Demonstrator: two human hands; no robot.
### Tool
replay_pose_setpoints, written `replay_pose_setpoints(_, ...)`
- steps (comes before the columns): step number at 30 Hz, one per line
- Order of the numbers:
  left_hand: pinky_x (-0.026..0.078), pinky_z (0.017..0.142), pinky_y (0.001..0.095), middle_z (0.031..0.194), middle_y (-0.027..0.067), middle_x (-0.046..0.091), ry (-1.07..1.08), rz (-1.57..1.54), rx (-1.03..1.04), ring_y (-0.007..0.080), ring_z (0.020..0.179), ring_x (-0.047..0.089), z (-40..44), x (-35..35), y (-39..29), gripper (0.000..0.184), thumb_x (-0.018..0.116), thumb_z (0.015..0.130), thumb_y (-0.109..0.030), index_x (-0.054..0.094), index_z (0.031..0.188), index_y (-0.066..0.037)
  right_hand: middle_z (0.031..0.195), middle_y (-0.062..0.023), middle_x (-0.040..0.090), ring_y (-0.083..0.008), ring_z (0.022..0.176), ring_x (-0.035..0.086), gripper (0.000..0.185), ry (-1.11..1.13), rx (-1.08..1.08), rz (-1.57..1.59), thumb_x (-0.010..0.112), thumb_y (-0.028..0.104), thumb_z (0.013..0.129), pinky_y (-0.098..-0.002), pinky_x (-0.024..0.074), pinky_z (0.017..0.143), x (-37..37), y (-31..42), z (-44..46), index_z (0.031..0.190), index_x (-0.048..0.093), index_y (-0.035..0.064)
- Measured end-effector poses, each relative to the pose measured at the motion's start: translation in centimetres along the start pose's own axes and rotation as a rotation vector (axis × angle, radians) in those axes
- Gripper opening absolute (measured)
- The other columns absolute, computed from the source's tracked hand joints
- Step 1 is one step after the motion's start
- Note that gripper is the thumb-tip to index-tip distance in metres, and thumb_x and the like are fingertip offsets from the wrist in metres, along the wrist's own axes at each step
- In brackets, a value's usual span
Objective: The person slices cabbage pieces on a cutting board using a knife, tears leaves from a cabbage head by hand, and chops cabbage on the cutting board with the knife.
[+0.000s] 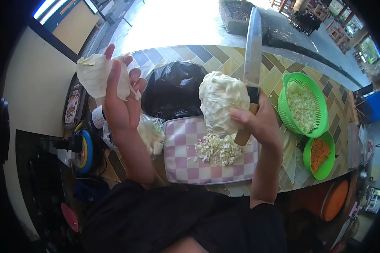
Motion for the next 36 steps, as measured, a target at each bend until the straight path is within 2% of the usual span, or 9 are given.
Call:
replay_pose_setpoints(2,0.041,0.066,0.0268,0.109,0.003,0.057,-0.036,0.011,0.053,0.0107,0.08,0.052,-0.1,-0.3,-1.4,0.06,0.067,0.103,-0.015,0.041,0.157,-0.009,0.109,-0.0067,0.068,-0.0144,0.099,0.067,0.068,0.12,0.018,-0.125,0.09,0.031,0.075,-0.0324,0.0548,0.089,3.0,-0.5,0.7,0.127,0.058,-0.0002)
replay_pose_setpoints(5,0.038,0.067,0.0269,0.115,0.0058,0.053,-0.083,0.038,0.071,0.0115,0.081,0.045,-0.2,-0.9,-2.1,0.059,0.065,0.104,-0.016,0.041,0.157,-0.009,0.105,-0.0098,0.068,-0.0172,0.098,0.067,0.068,0.281,0.005,-0.359,0.093,0.039,0.073,-0.0341,0.0537,0.087,7.1,-0.6,1.5,0.117,0.059,0.0006)
replay_pose_setpoints(10,0.037,0.074,0.0302,0.121,0.0056,0.053,0.007,0.092,0.151,0.0145,0.088,0.044,-0.5,-1.7,-3.3,0.072,0.063,0.106,-0.04,0.034,0.161,-0.005,0.095,-0.0253,0.072,-0.0416,0.083,0.074,0.07,0.405,-0.022,-0.729,0.086,0.05,0.073,-0.0477,0.0593,0.08,13.3,0.1,2.7,0.11,0.054,-0.0006)
replay_pose_setpoints(14,0.037,0.079,0.0327,0.129,0.0071,0.053,0.276,-0.197,0.135,0.0185,0.095,0.043,-0.3,-2.6,-3.7,0.093,0.051,0.104,-0.065,0.024,0.165,0.0,0.101,-0.0273,0.071,-0.0433,0.092,0.076,0.07,0.305,-0.196,-0.951,0.085,0.045,0.075,-0.0498,0.063,0.081,16.3,-2.2,4.9,0.114,0.049,-0.0002)
replay_pose_setpoints(22,0.05,0.082,0.0344,0.133,0.0099,0.061,0.068,-0.104,0.19,0.0189,0.098,0.057,-0.1,-3.2,-4.9,0.058,0.055,0.11,-0.028,0.039,0.16,-0.005,0.105,-0.0191,0.071,-0.0339,0.095,0.077,0.066,0.204,-0.236,-1.207,0.091,0.039,0.077,-0.0426,0.0646,0.076,19.8,-4.9,6.1,0.115,0.051,0.0024)
replay_pose_setpoints(25,0.053,0.088,0.0364,0.135,0.0114,0.062,-0.073,0.045,0.241,0.0193,0.106,0.06,-0.5,-2.3,-4.9,0.057,0.058,0.109,-0.022,0.039,0.161,-0.007,0.108,-0.0228,0.071,-0.0424,0.095,0.076,0.075,0.235,-0.235,-1.244,0.088,0.051,0.077,-0.0479,0.0635,0.082,20.6,-5.6,6.3,0.118,0.05,0.0013)
replay_pose_setpoints(31,0.055,0.089,0.038,0.139,0.012,0.059,0.089,-0.003,0.28,0.0204,0.108,0.062,-1.0,-2.4,-5.4,0.057,0.061,0.109,-0.023,0.041,0.161,-0.015,0.108,-0.0285,0.072,-0.041,0.104,0.074,0.061,0.3,-0.146,-0.932,0.078,0.051,0.091,-0.0458,0.0617,0.085,16.6,-3.4,5.2,0.108,0.057,-0.0037)
replay_pose_setpoints(32,0.053,0.087,0.0383,0.139,0.0093,0.058,0.063,0.01,0.279,0.0198,0.106,0.061,-0.7,-3.1,-5.5,0.057,0.063,0.108,-0.025,0.041,0.161,-0.017,0.098,-0.0279,0.072,-0.0411,0.093,0.074,0.059,0.237,-0.2,-0.751,0.069,0.052,0.099,-0.0469,0.0595,0.079,15.0,-3.4,4.2,0.106,0.059,-0.0056)
replay_pose_setpoints(36,0.045,0.079,0.0374,0.12,0.0048,0.057,0.01,-0.092,0.305,0.0179,0.096,0.054,-0.6,-4.1,-6.1,0.043,0.063,0.107,-0.021,0.051,0.148,-0.012,0.076,-0.0083,0.068,-0.0161,0.063,0.063,0.048,0.32,0.277,-0.392,0.06,0.045,0.108,-0.0321,0.0497,0.06,7.5,-1.7,-3.2,0.112,0.064,-0.0025)
Point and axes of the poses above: each hand's wrist, its own z-axis towards the middle knuckle, its own x-axis out of the palm, y = z × x, the point moved 5 cm from there along z, towards the middle knuckle
